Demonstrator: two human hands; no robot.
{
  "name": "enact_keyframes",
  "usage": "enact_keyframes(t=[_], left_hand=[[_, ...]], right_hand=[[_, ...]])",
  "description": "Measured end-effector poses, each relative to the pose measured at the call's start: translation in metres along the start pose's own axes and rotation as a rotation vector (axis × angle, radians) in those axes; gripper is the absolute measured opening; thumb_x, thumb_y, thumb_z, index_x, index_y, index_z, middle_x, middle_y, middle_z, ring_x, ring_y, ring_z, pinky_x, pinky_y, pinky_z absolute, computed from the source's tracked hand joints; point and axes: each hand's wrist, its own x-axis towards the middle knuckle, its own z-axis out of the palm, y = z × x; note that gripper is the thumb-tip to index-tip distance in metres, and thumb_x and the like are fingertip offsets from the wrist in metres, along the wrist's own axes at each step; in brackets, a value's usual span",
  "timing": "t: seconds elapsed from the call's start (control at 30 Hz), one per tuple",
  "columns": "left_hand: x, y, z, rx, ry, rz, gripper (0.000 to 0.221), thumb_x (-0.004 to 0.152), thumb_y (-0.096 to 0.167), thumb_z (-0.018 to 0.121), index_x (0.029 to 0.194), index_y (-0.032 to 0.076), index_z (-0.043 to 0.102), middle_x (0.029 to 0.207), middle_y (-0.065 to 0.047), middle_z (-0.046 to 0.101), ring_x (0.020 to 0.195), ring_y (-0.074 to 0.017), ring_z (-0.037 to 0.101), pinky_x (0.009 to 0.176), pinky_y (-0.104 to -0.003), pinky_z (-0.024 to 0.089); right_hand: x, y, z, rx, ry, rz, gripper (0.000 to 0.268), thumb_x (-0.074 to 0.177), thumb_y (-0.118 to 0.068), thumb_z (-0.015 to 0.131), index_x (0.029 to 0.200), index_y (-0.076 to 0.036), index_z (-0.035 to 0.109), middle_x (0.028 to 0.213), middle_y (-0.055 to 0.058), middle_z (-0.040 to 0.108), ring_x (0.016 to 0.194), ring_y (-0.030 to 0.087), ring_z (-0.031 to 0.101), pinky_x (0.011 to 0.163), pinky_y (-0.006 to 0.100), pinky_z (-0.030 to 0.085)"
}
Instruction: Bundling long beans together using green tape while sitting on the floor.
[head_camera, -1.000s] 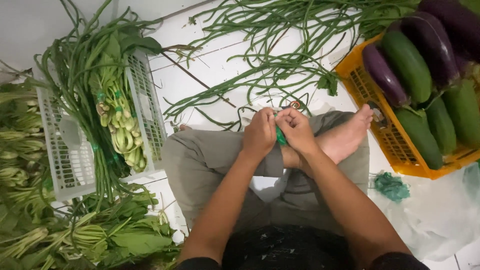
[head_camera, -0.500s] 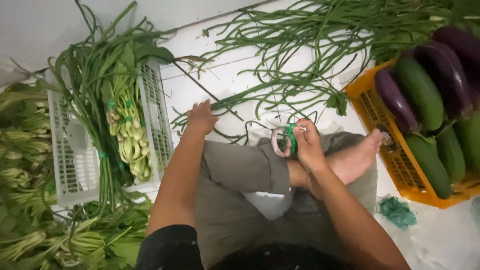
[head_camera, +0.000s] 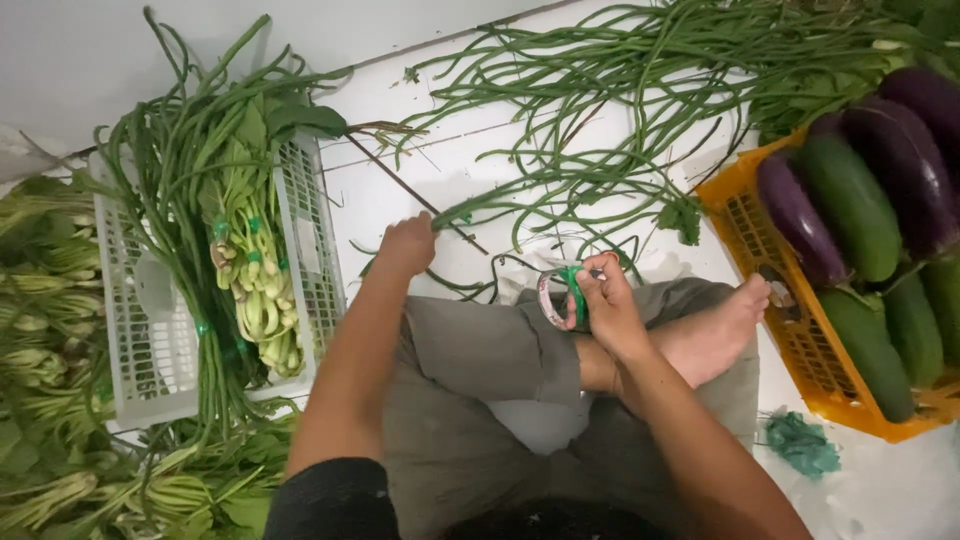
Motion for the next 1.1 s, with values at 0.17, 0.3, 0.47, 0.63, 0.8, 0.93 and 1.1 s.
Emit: enact_keyframes(t=[0.17,0.3,0.47,0.63,0.8,0.93,1.1], left_hand=[[-0.028,0.028,-0.089,-0.278,-0.039,0.012,0.038,0.106,0.023,0.048,0.130,-0.005,0.055,0.101,-0.023,0.069,0.092,-0.0338,0.072,0.078,-0.048,0.056],[-0.071,0.078,-0.138,-0.925,-0.267,0.047,0.040,0.104,0.024,0.052,0.125,-0.009,0.058,0.076,-0.005,0.054,0.063,-0.0160,0.054,0.057,-0.030,0.048],[-0.131,0.137,-0.133,-1.437,-0.451,-0.009,0.028,0.107,0.030,0.046,0.118,0.005,0.056,0.069,0.006,0.035,0.048,-0.0024,0.036,0.042,-0.019,0.036],[-0.157,0.152,-0.079,-1.706,-0.552,-0.105,0.034,0.105,0.023,0.031,0.131,0.005,0.044,0.076,0.004,0.040,0.055,-0.0081,0.043,0.050,-0.026,0.040],[-0.168,0.148,-0.022,-1.489,-0.377,0.059,0.049,0.106,0.018,0.033,0.154,0.005,0.037,0.089,-0.003,0.044,0.068,-0.0111,0.047,0.058,-0.027,0.048],[-0.198,0.159,-0.055,-1.261,-0.240,0.267,0.055,0.109,0.017,0.030,0.162,0.002,0.025,0.157,-0.032,0.033,0.148,-0.0424,0.032,0.122,-0.058,0.024],[-0.231,0.176,-0.111,-1.201,-0.234,0.237,0.059,0.107,0.013,0.025,0.161,-0.006,0.012,0.163,-0.037,0.017,0.153,-0.0468,0.016,0.124,-0.060,0.013]], right_hand=[[-0.003,-0.001,0.001,-0.010,-0.016,-0.024,0.008,0.110,-0.012,0.045,0.118,-0.009,0.045,0.060,0.016,0.060,0.043,0.027,0.065,0.043,0.038,0.058],[-0.006,-0.001,0.002,-0.046,0.004,-0.091,0.009,0.110,-0.010,0.044,0.119,-0.010,0.044,0.061,0.013,0.059,0.043,0.024,0.065,0.043,0.034,0.057],[-0.018,0.003,0.004,-0.181,0.003,-0.211,0.009,0.110,-0.009,0.043,0.119,-0.005,0.045,0.063,0.010,0.062,0.045,0.019,0.065,0.043,0.029,0.054],[-0.037,-0.024,0.010,-0.397,-0.111,-0.282,0.009,0.105,-0.007,0.053,0.114,-0.005,0.055,0.061,0.006,0.066,0.042,0.017,0.063,0.043,0.029,0.051],[-0.046,-0.071,0.034,-0.564,-0.273,-0.185,0.007,0.104,-0.011,0.057,0.110,-0.007,0.058,0.060,0.009,0.070,0.040,0.017,0.064,0.041,0.029,0.052],[-0.042,-0.092,0.049,-0.647,-0.303,-0.024,0.005,0.102,-0.013,0.058,0.105,-0.010,0.060,0.058,0.009,0.070,0.038,0.017,0.060,0.041,0.029,0.050],[-0.032,-0.084,0.051,-0.735,-0.291,-0.015,0.009,0.099,-0.019,0.063,0.100,-0.010,0.065,0.056,0.009,0.069,0.044,0.022,0.063,0.047,0.033,0.051]])
